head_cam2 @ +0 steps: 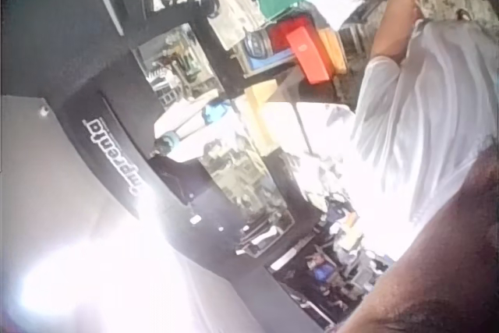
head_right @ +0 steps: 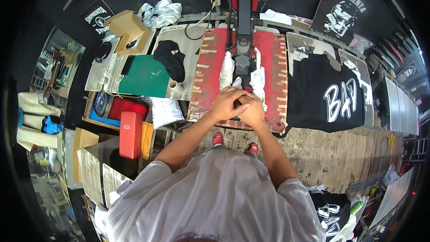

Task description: The person spreads and flattens printed shirts by hand, presses one in a heat press machine, rubs a roller over the graphic, and unfolds and lays out additional shirts on the table.

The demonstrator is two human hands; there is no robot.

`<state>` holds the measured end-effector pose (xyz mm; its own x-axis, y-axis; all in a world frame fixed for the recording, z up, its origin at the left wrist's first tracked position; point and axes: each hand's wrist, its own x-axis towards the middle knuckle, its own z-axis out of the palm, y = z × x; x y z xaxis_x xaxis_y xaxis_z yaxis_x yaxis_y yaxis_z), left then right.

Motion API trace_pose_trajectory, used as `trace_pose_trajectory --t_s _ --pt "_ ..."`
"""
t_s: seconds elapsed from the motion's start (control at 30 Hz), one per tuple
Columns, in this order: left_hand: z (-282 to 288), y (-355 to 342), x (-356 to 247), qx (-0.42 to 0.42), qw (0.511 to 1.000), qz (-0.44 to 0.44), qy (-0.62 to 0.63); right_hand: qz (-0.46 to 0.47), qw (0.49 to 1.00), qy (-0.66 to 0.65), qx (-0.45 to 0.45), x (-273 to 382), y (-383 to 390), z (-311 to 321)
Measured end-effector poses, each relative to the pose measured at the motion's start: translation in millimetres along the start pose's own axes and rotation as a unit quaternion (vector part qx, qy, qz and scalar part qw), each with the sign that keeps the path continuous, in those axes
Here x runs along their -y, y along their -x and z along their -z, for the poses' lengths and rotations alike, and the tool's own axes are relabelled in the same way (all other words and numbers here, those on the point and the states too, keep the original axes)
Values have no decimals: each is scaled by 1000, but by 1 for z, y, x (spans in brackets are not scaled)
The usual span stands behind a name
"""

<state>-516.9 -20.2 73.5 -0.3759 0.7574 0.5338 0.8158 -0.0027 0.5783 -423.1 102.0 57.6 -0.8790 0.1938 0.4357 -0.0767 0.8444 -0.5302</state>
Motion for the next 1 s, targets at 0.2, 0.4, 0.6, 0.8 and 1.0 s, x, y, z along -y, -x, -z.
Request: trace_pose_trajectory --t_s 0.2,0.4,0.6,0.8,1.0 --pt "0 -2 -3 -11 1000 8 -4 6 1000 10 2 -4 3 -2" --pt "0 -1 -2 -19 1000 6 -12 9 1000 5 3 -5 3 -4" --pt "-1 -1 -1 -12 1000 5 -4 18 1000 6 6 -5 1 -2" --pt "1 -1 -2 5 1000 14 -4 15 1000 -3 -2 0 -1 2" --pt "0 0 -1 -6 1000 13 1 21 1000 -6 -11 2 0 3"
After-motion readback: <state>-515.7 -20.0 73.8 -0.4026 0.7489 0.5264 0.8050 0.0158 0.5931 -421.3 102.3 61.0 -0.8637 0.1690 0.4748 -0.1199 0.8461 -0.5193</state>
